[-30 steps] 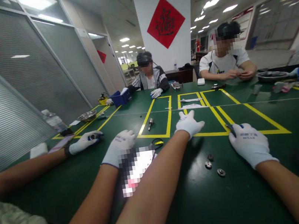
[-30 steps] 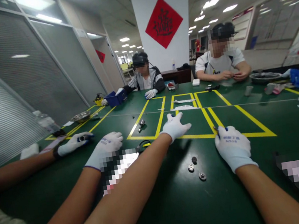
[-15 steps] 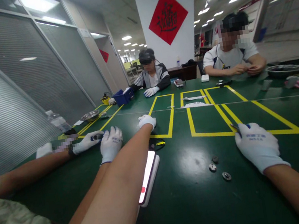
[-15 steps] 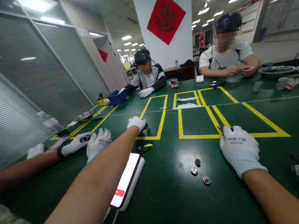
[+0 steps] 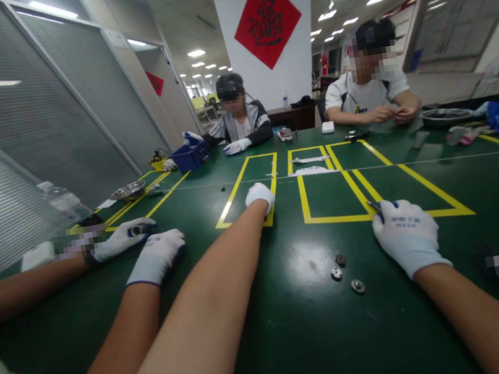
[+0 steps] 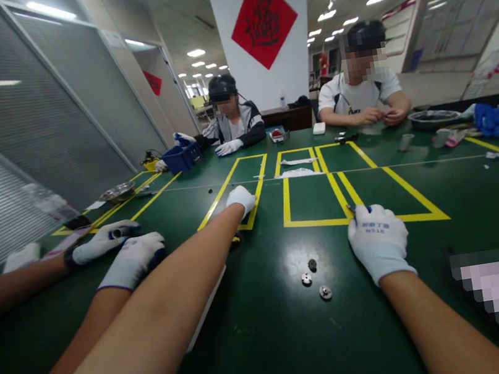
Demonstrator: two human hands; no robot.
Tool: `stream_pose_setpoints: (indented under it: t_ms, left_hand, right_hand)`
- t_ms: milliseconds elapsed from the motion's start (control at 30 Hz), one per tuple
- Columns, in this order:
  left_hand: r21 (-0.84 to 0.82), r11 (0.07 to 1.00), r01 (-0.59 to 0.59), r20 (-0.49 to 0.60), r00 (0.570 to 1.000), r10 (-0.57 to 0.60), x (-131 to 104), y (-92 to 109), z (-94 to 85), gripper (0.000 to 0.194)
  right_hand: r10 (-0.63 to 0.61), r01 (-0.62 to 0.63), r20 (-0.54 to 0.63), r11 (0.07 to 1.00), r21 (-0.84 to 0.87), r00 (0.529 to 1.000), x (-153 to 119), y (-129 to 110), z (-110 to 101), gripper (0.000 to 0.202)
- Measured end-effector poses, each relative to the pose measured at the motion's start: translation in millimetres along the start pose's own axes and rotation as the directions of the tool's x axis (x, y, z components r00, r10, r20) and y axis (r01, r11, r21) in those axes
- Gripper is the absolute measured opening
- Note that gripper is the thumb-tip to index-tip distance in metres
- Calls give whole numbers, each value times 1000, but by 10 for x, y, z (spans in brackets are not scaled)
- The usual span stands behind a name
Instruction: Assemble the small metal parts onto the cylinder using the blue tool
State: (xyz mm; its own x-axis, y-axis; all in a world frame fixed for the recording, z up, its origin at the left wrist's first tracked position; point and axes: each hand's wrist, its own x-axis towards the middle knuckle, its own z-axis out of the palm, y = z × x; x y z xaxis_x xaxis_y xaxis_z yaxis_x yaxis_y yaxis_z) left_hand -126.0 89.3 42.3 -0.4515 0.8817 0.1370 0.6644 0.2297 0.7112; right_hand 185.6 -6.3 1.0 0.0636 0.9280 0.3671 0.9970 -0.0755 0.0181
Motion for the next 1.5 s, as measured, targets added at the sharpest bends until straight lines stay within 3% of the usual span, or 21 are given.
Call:
stream_pose_setpoints:
  t_ms: [100,167,233,367,533,733,900,1000,1067,1167,1267,1367,1433,1500]
  left_hand:
    - [-28,999,18,7,1000,-18,-268,234,321,30]
    - [-178,980,-85,-14,996,84,-519,325,497,26]
    - [-313,927,-207,-34,978,207,-763,332,607,31]
    - [-430,858,-280,3,950,312,-1052,190,648,33]
    - [-454,832,-320,24,929,370,-1042,53,627,35]
    - [-473,812,-340,62,907,416,-978,43,601,40]
    - [-461,826,-324,40,922,384,-988,54,587,40]
    - [-462,829,-315,25,930,367,-984,55,599,43]
    - [-468,826,-314,8,933,360,-985,62,606,46]
    - [-463,826,-320,15,929,369,-998,88,605,41]
    - [-437,832,-341,44,916,398,-1009,110,605,34]
    - [-379,847,-372,25,911,411,-1000,105,622,34]
    - [-353,848,-395,8,905,424,-989,91,635,36]
    - [-361,836,-413,13,894,447,-983,81,642,36]
  right_hand:
    - [33,-33,-18,999,-6,999,14,49,27,35]
    - [79,-79,-20,997,-1,997,29,98,42,36]
    - [133,-133,-18,991,7,991,46,157,53,38]
    - [240,-241,7,970,29,971,77,259,75,41]
    - [287,-287,3,956,52,958,92,313,116,38]
    - [288,-287,-43,957,29,957,86,308,137,47]
    - [244,-235,-150,969,73,958,40,238,46,50]
    - [174,-127,-273,975,181,946,6,154,-39,52]
    - [56,34,-301,959,283,952,-36,74,-106,45]
    - [-207,286,-215,839,463,954,-146,-68,-243,32]
    - [-328,289,-61,711,641,943,-278,-180,-441,21]
    - [-520,276,108,605,747,847,-376,-224,-637,19]
    - [-600,314,149,595,740,786,-409,-230,-716,19]
    - [-631,364,173,625,690,756,-419,-231,-738,19]
